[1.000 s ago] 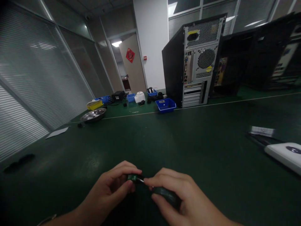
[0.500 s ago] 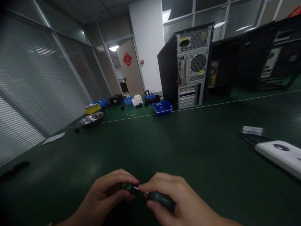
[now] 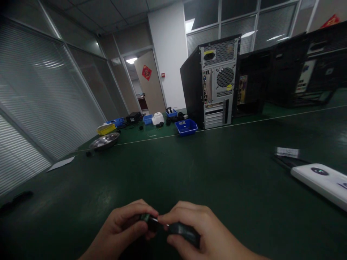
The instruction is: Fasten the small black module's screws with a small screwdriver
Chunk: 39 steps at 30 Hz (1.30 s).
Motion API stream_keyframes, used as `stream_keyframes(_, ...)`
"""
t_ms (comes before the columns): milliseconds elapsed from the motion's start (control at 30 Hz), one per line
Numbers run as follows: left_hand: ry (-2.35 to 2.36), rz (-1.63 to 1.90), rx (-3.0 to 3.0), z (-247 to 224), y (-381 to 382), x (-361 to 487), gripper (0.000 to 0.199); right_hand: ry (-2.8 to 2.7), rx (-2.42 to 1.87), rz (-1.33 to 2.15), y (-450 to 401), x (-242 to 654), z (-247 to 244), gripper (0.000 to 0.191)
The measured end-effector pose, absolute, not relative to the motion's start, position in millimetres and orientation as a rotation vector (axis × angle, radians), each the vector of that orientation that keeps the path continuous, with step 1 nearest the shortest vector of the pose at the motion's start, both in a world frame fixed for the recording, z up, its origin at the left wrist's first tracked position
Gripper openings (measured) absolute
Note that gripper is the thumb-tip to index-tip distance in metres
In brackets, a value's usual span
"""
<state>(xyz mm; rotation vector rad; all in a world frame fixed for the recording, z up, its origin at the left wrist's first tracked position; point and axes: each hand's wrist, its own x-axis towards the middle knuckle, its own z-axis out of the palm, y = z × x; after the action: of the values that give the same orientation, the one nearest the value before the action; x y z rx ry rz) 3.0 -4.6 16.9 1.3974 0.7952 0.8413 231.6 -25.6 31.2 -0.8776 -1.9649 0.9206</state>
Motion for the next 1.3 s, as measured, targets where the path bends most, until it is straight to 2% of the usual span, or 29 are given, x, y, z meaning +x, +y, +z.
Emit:
stream_keyframes(233, 0.818, 0.789, 1.409, 16.6, -4.8, 0.2, 0.019, -1.908, -1.022, 0.895, -23.0, 234.0, 20.5, 0.028)
stream_keyframes(333, 0.755, 0.707, 1.626, 16.5, -6.5, -0.6, 0.013, -1.894, -1.053, 0.896, -23.0, 234.4, 19.4, 0.027)
stream_keyframes(633, 0.65, 0.574, 2.139, 15.3, -0.3, 2.2, 0.011, -1.906, -1.057, 0.97, -22.9, 232.1, 24.1, 0.025)
stream_keyframes(800, 0.669, 0.59, 2.14, 16.9, -2.4, 3.5, 0.031, -1.974, -1.023, 1.009, -23.4, 232.2, 27.4, 0.029)
stream_keyframes(933, 0.84, 0.624, 2.183, 9.2, -4.4, -1.4, 0.024, -2.068, -1.105, 1.018, -24.1, 232.3, 31.7, 0.03)
stream_keyframes(1067, 0.946, 0.6, 2.403, -6.1, -3.4, -5.1, 0.042, -2.191, -1.192, 1.019, -29.1, 233.1, 34.8, 0.04)
stream_keyframes(1200, 1.022, 0.504, 2.485, -15.4, -2.2, -3.0, 0.046, -2.307, -1.246, 0.864, -36.5, 230.2, 39.4, 0.045)
stream_keyframes(1300, 1.024, 0.48, 2.48, -18.1, -1.3, -2.1, 0.045, -2.372, -1.223, 0.84, -37.8, 227.3, 45.4, 0.039)
